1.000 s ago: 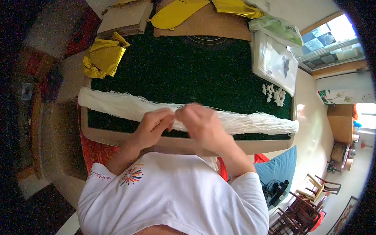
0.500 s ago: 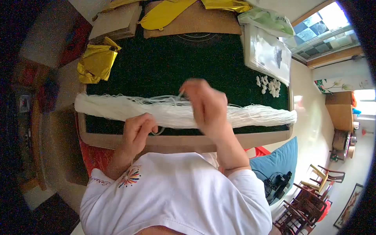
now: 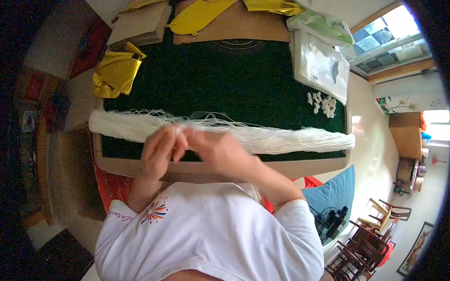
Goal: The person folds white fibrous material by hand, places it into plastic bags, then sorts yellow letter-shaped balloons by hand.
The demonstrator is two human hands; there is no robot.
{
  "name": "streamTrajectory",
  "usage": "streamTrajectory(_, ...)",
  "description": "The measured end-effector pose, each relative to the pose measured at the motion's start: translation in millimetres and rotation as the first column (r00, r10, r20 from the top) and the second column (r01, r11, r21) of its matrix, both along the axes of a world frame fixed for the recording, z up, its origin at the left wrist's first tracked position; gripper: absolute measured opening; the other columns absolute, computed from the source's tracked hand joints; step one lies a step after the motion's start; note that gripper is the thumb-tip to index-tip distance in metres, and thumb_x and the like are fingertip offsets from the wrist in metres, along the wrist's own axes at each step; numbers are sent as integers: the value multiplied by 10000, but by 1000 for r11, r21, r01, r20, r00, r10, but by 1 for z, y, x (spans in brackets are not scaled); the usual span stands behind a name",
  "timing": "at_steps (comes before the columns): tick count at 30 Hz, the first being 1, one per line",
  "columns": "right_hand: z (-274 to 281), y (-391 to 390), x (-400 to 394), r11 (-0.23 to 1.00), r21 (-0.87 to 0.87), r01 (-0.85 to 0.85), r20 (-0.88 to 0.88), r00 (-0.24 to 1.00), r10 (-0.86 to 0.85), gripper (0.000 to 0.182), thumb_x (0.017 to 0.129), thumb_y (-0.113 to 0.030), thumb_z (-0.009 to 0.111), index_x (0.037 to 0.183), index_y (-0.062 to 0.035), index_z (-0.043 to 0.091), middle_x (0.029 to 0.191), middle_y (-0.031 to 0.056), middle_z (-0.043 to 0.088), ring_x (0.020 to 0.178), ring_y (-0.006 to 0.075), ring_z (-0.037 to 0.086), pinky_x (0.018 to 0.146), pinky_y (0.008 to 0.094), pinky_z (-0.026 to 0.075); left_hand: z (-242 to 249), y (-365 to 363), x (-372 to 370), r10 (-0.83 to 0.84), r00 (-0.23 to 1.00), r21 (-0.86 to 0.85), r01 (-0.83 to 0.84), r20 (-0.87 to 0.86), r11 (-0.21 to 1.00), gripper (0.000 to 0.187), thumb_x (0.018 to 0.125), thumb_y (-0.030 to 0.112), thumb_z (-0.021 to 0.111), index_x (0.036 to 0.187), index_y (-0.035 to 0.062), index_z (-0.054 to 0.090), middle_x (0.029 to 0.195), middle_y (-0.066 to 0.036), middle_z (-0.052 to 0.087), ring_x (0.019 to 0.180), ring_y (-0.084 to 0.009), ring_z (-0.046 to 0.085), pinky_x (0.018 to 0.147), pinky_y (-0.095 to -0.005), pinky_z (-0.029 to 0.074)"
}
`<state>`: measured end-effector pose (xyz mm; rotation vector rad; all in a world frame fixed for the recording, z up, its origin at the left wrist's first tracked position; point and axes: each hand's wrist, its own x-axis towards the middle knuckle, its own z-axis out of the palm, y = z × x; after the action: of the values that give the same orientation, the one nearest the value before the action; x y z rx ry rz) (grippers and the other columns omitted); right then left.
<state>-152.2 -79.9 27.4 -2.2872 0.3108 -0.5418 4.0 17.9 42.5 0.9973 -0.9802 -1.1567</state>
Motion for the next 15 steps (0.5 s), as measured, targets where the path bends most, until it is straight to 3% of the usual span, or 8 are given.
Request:
streamTrajectory(3, 7, -9, -8, 996, -71, -44, 61, 997, 48, 139, 790, -50, 561, 926, -37, 536, 735, 118, 559, 641, 310, 570, 541, 386, 459, -5, -9, 1, 116, 825, -80, -86, 554, 993, 197, 969, 126, 440, 880, 0, 562, 709, -33, 572, 618, -86, 529, 546, -233, 409)
streamTrajectory(5, 16, -22, -6, 986, -150, 71, 142, 989, -49, 157, 772, -63, 558, 924, -37, 527, 745, 110, 547, 665, 287, 572, 568, 390, 461, 13, 5, 2, -353, 916, 200, 315, 192, 928, 221, 975, 148, 428, 891, 2, 571, 716, -33, 583, 591, -81, 509, 544, -228, 410)
streamTrajectory(6, 11, -18, -5, 986, -150, 73, 141, 989, -52, 157, 772, -63, 558, 924, -37, 527, 745, 110, 547, 665, 287, 572, 568, 390, 461, 12, 10, 4, -368, 928, 194, 372, -58, 908, 256, 984, 169, 405, 899, 6, 582, 771, -43, 612, 559, -73, 473, 545, -219, 408)
streamTrajectory(8, -4, -2, 0, 995, -86, -58, 89, 994, 66, 128, 756, -80, 574, 870, -33, 538, 758, 100, 550, 672, 267, 566, 578, 376, 463, -9, 3, 1, 21, 987, -110, -39, -162, 993, 275, 986, 172, 392, 902, 7, 594, 811, -48, 625, 539, -65, 448, 552, -215, 413)
streamTrajectory(11, 10, -3, -4, 985, -99, -143, 134, 979, 156, 131, 748, -61, 591, 856, -26, 526, 739, 98, 534, 649, 284, 543, 552, 365, 442, -18, -7, 11, 98, 791, -79, -63, 604, 995, 234, 967, 128, 408, 941, -7, 598, 834, -89, 634, 570, -92, 509, 577, -222, 439)
streamTrajectory(12, 17, -12, -5, 985, -117, -126, 247, 957, 152, 141, 747, -27, 601, 862, -22, 520, 731, 102, 526, 615, 305, 523, 535, 354, 425, -12, 2, 13, -201, 824, 49, 207, 530, 977, 208, 954, 107, 429, 971, 9, 611, 842, -68, 642, 572, -94, 517, 541, -220, 418)
streamTrajectory(13, 20, -26, -4, 983, -185, 23, 143, 990, 3, 180, 745, -53, 610, 907, -19, 539, 738, 101, 533, 610, 309, 518, 548, 367, 428, -13, 6, 14, -206, 825, 49, 212, 526, 976, 208, 954, 107, 429, 971, 9, 611, 842, -68, 642, 572, -94, 517, 541, -220, 418)
streamTrajectory(15, 0, -16, 2, 986, -138, -94, 27, 995, 98, 197, 740, -63, 617, 923, -17, 560, 731, 96, 542, 606, 296, 529, 550, 364, 437, -14, 12, 16, -175, 951, -71, 162, -255, 984, 193, 942, 86, 452, 983, 34, 633, 850, -36, 648, 560, -90, 511, 517, -224, 398)
